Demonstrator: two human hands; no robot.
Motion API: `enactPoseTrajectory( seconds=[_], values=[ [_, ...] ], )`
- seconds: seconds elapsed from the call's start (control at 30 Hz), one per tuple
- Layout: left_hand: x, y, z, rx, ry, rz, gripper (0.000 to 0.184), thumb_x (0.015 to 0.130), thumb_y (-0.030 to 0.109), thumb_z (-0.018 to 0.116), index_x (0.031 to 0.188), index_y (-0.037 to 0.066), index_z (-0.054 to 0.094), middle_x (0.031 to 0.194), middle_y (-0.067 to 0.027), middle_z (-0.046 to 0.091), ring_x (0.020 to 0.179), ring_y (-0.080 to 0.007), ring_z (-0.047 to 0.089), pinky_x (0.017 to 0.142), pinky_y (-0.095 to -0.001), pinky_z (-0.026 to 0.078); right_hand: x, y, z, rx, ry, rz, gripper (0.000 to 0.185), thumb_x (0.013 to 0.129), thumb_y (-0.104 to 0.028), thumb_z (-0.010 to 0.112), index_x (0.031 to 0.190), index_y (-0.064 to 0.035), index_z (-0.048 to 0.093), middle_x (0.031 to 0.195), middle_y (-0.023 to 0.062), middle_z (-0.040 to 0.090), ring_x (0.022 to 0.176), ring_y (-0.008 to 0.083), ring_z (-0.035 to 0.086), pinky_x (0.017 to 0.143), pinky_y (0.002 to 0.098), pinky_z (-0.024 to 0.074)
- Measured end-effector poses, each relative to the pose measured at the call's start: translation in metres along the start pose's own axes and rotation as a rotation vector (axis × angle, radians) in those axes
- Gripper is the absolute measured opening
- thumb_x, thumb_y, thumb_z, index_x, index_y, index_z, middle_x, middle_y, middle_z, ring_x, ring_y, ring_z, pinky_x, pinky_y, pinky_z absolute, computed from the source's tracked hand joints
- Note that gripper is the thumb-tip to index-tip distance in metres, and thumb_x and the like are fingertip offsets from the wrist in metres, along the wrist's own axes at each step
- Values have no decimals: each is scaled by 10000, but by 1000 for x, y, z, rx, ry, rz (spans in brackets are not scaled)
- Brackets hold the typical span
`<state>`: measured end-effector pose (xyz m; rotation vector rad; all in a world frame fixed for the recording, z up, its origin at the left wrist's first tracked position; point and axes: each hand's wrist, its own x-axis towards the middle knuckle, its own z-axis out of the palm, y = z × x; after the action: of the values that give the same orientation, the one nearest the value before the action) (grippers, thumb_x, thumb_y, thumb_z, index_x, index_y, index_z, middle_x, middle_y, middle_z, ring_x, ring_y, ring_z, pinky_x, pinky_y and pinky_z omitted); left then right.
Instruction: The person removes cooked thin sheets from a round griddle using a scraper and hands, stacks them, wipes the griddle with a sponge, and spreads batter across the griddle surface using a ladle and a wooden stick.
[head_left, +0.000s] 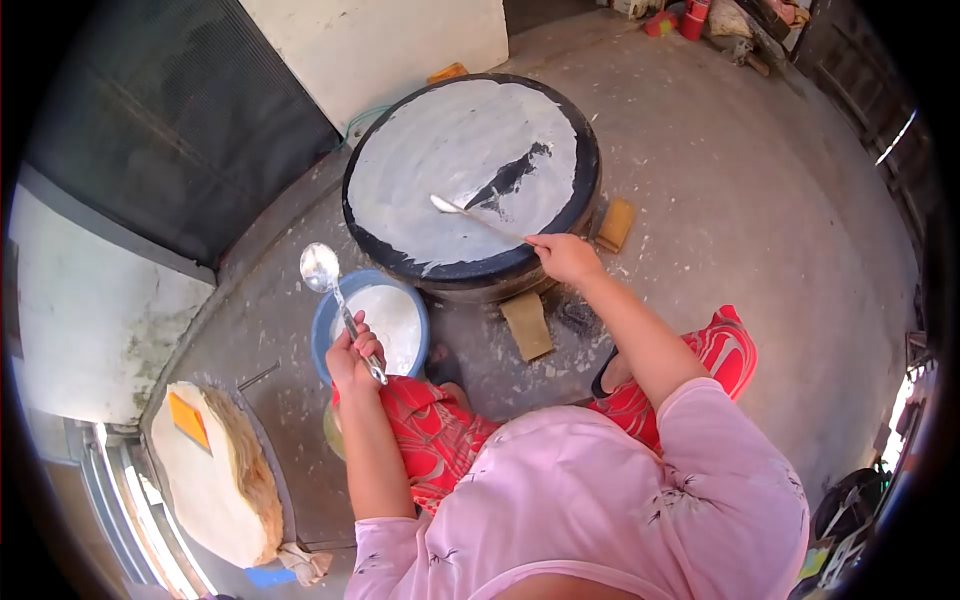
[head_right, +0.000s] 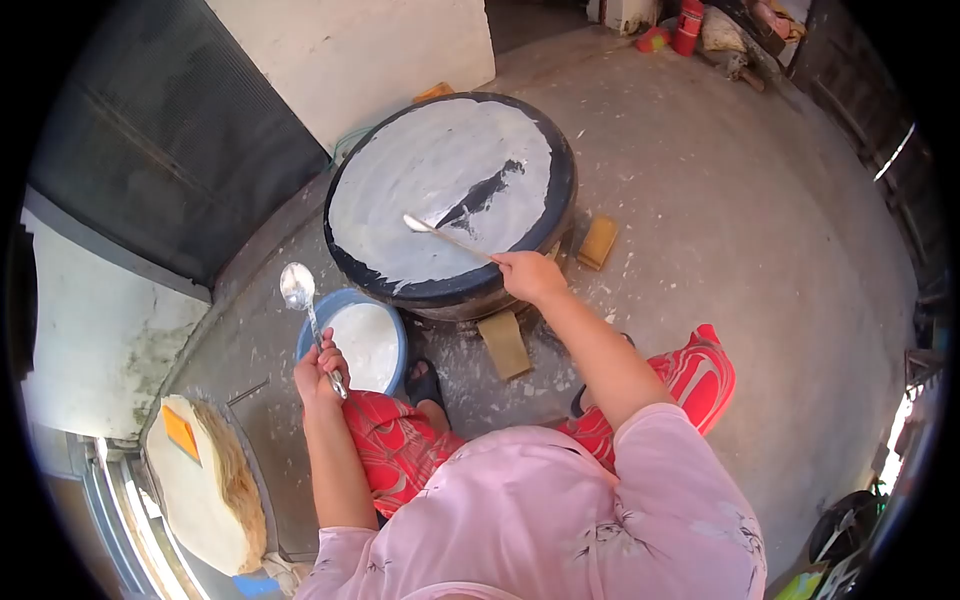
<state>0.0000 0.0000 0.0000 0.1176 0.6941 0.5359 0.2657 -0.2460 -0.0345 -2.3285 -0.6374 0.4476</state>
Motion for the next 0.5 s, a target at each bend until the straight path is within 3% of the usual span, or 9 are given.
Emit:
enactPoseTrajectory(
  seconds=[0.07, 0.1, 0.17, 0.2, 0.27, 0.37, 0.5],
  values=[
    [0, -1, 3, -4, -21, -29, 306, 911, 172, 327, 1066, -53, 467, 723, -66, 466, 495, -108, 392, 411, -219, 343, -9, -10, -26, -256, -31, -76, 300, 771, -230, 512, 1046, -261, 629, 1024, 55, 615, 883, 256, 595, 750, 358, 481],
    [-7, 11, 1, 7, -18, -19, 306, 911, 172, 327, 1066, -53, 467, 723, -66, 466, 495, -108, 392, 411, -219, 343, -18, -11, -25, -264, 50, -115, 271, 747, -187, 522, 974, -241, 660, 918, 54, 630, 814, 249, 604, 692, 364, 485],
    [-3, 0, -2, -7, -26, -11, 299, 909, 164, 329, 1061, -53, 467, 714, -61, 461, 490, -107, 389, 410, -218, 342, -26, -6, -48, -386, 253, -203, 306, 723, -131, 535, 1000, -204, 643, 816, 55, 596, 775, 245, 588, 647, 360, 480],
    [-4, 1, -3, -8, -25, -10, 299, 909, 164, 329, 1061, -53, 467, 714, -61, 461, 490, -107, 389, 410, -218, 342, -28, -5, -40, -387, 252, -204, 306, 723, -131, 535, 1000, -204, 643, 816, 55, 596, 775, 245, 588, 647, 360, 480],
    [-2, -2, -3, -12, -5, -2, 293, 907, 159, 334, 1058, -53, 468, 708, -61, 463, 487, -106, 389, 413, -215, 344, -36, -2, -16, -403, 535, -373, 396, 677, -89, 554, 1064, -167, 591, 750, 45, 530, 744, 238, 557, 608, 362, 471],
    [0, -3, -3, -54, -25, -41, 294, 908, 160, 334, 1060, -53, 468, 708, -62, 464, 488, -105, 391, 412, -214, 343, -48, 0, 38, -492, 392, -543, 407, 724, -68, 499, 1120, -154, 539, 766, 32, 520, 717, 221, 541, 584, 351, 465],
    [-5, 0, 0, -41, 1, -60, 294, 908, 162, 335, 1060, -52, 469, 712, -61, 463, 488, -104, 391, 409, -212, 340, -41, 17, 47, -544, 393, -460, 382, 744, -69, 479, 1111, -146, 549, 759, 32, 522, 675, 226, 543, 561, 361, 459]
  ],
)
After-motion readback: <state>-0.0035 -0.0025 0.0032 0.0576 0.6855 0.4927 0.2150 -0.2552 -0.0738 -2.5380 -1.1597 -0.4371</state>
